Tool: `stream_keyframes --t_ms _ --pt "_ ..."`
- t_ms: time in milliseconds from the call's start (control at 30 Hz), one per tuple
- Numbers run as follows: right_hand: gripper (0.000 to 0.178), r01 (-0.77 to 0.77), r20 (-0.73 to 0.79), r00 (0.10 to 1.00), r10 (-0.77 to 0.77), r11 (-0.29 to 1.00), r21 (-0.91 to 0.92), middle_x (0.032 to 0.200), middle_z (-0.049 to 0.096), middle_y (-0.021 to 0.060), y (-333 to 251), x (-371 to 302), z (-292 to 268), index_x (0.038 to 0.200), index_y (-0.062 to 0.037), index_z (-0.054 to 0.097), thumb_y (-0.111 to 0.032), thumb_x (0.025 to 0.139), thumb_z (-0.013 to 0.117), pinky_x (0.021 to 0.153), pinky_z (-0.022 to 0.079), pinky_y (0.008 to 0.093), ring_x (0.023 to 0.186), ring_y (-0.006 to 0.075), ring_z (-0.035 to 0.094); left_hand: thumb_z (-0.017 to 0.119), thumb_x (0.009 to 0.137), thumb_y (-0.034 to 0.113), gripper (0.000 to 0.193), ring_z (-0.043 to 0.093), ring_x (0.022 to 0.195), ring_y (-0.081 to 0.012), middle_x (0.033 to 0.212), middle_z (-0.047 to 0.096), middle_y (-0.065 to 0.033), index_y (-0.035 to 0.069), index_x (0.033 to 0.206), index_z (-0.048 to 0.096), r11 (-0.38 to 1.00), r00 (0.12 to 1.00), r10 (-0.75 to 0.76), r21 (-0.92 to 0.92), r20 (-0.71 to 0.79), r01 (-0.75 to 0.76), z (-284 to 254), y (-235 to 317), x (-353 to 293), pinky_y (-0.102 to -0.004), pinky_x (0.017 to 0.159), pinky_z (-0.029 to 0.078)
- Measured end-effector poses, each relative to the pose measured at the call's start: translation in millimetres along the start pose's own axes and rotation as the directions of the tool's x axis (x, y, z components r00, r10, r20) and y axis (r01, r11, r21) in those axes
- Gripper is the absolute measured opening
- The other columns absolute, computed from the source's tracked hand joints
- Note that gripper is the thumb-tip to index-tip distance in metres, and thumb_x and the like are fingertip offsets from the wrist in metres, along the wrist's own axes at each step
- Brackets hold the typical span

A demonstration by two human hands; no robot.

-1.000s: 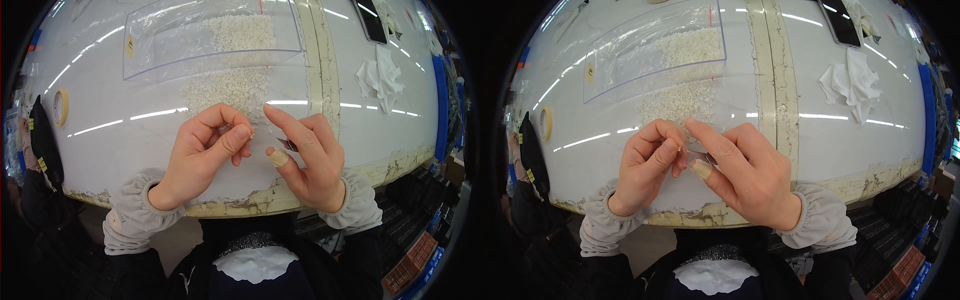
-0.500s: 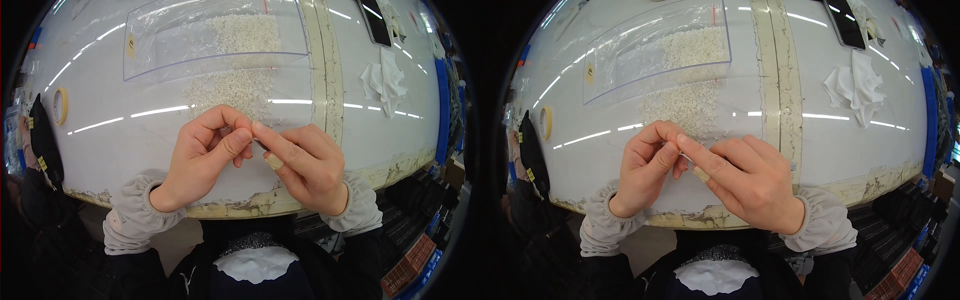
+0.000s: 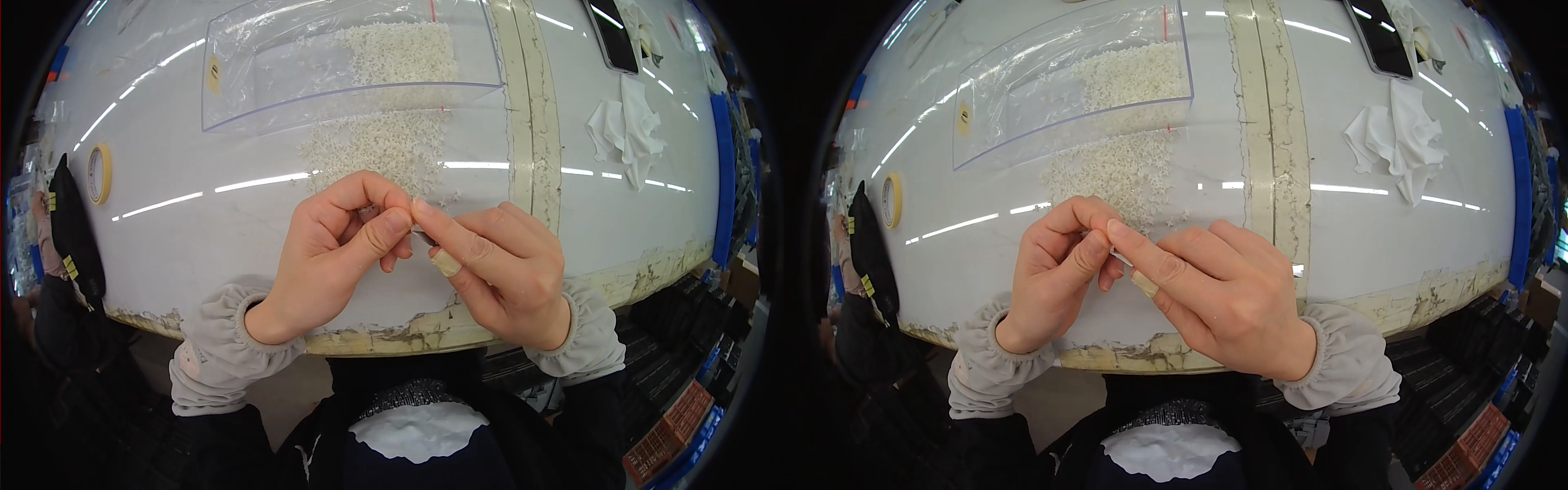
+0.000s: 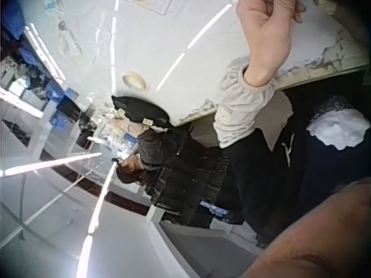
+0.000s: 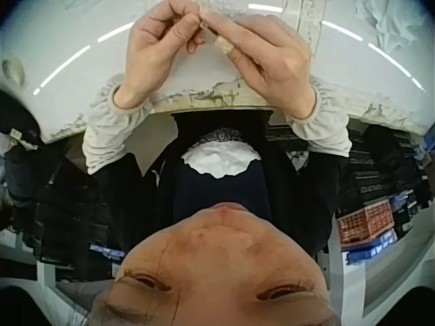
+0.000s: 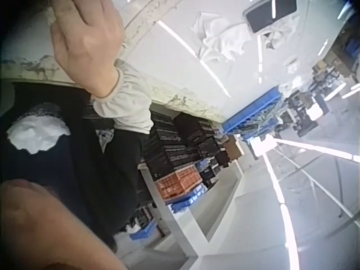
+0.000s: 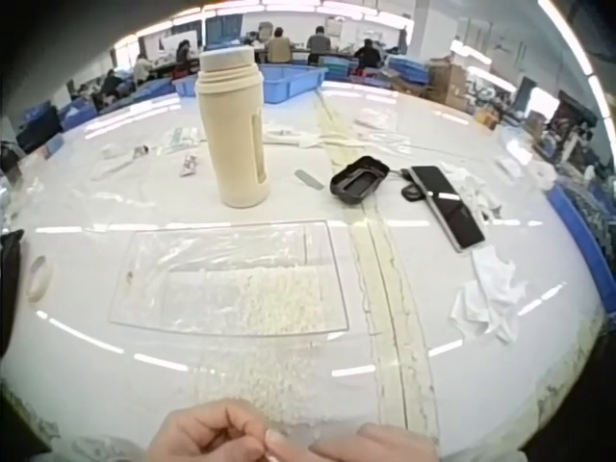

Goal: Assembling or sorting small white components using tweezers at a workbench.

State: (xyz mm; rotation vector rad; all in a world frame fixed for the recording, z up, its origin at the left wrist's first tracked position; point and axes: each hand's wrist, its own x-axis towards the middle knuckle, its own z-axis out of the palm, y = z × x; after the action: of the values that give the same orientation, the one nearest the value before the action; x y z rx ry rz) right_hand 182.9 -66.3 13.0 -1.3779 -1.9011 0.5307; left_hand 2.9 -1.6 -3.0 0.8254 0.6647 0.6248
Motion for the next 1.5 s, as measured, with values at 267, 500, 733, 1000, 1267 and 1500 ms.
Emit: stream_keyframes --t_ms 267,500,733,1000,1267,1500 --pt "0.038 0.001 0.032 0.999 -0.002 1.0 0.03 0.081 0.062 0.0025 2.8 -0.6 -3.1 0.112 -0.0041 0.068 -0.003 0.074 0.063 0.054 0.038 0.0218 0.06 0.0131 0.044 0.055 0.093 0.005 0.005 0.052 0.069 -0.0082 0.079 0.058 -0.0037 0.002 0.096 0.056 1.0 1.0 -0.005 0.026 0.024 0.004 -2.1 0.2 0.0 -0.0185 0.062 0.044" --pt "0.029 -0.043 -0.08 0.996 0.046 0.998 0.042 0.082 0.062 0.0043 -1.1 0.3 2.6 0.104 -0.0039 0.07 -0.004 0.076 0.064 0.055 0.041 0.0219 0.06 0.0126 0.047 0.056 0.092 0.005 0.004 0.052 0.068 -0.008 0.077 0.057 -0.0031 0.002 0.095 0.057 1.0 0.999 -0.016 -0.007 -0.036 0.016 5.0 1.4 -0.5 -0.0177 0.062 0.044" --pt "0.025 -0.045 -0.154 0.987 0.047 0.999 0.017 0.08 0.059 0.0044 -4.1 -1.3 1.8 0.093 -0.0049 0.07 0.002 0.069 0.069 0.053 0.041 0.0201 0.059 0.0111 0.047 0.057 0.092 0.006 0.006 0.053 0.068 -0.0076 0.077 0.058 -0.0026 0.001 0.094 0.058 0.999 1.0 -0.019 0.027 0.007 0.019 5.4 -1.6 -1.8 -0.017 0.061 0.044" --pt "0.033 -0.022 -0.176 0.984 0.025 1.0 0.016 0.073 0.052 0.0011 -3.7 -1.3 -0.9 0.092 -0.0064 0.071 0.006 0.062 0.072 0.048 0.037 0.0191 0.058 0.0095 0.044 0.058 0.091 0.007 0.008 0.053 0.067 -0.0074 0.078 0.059 -0.0035 0.001 0.095 0.06 0.995 0.994 -0.097 0.032 0.057 0.096 4.9 3.6 -1.3 -0.017 0.058 0.043" --pt "0.038 0.005 -0.209 0.978 0.024 0.99 0.139 0.067 0.047 -0.001 -3.8 0.1 -0.4 0.091 -0.0089 0.073 0.005 0.057 0.068 0.044 0.033 0.0202 0.055 0.0095 0.04 0.061 0.089 0.007 0.009 0.052 0.065 -0.0068 0.079 0.061 -0.0044 0.001 0.095 0.061 0.92 0.946 -0.238 -0.262 0.22 0.292 2.4 4.6 0.6 -0.0165 0.057 0.043" --pt "0.034 -0.006 -0.151 0.988 0.018 0.996 0.084 0.071 0.05 0.001 -2.9 -2.4 -1.6 0.097 -0.0074 0.071 0.002 0.064 0.068 0.045 0.035 0.0207 0.055 0.0104 0.042 0.06 0.09 0.006 0.008 0.052 0.066 -0.0068 0.08 0.062 -0.0049 0.001 0.096 0.061 0.931 0.954 -0.236 -0.237 0.182 0.276 4.1 3.3 1.5 -0.0168 0.056 0.043"
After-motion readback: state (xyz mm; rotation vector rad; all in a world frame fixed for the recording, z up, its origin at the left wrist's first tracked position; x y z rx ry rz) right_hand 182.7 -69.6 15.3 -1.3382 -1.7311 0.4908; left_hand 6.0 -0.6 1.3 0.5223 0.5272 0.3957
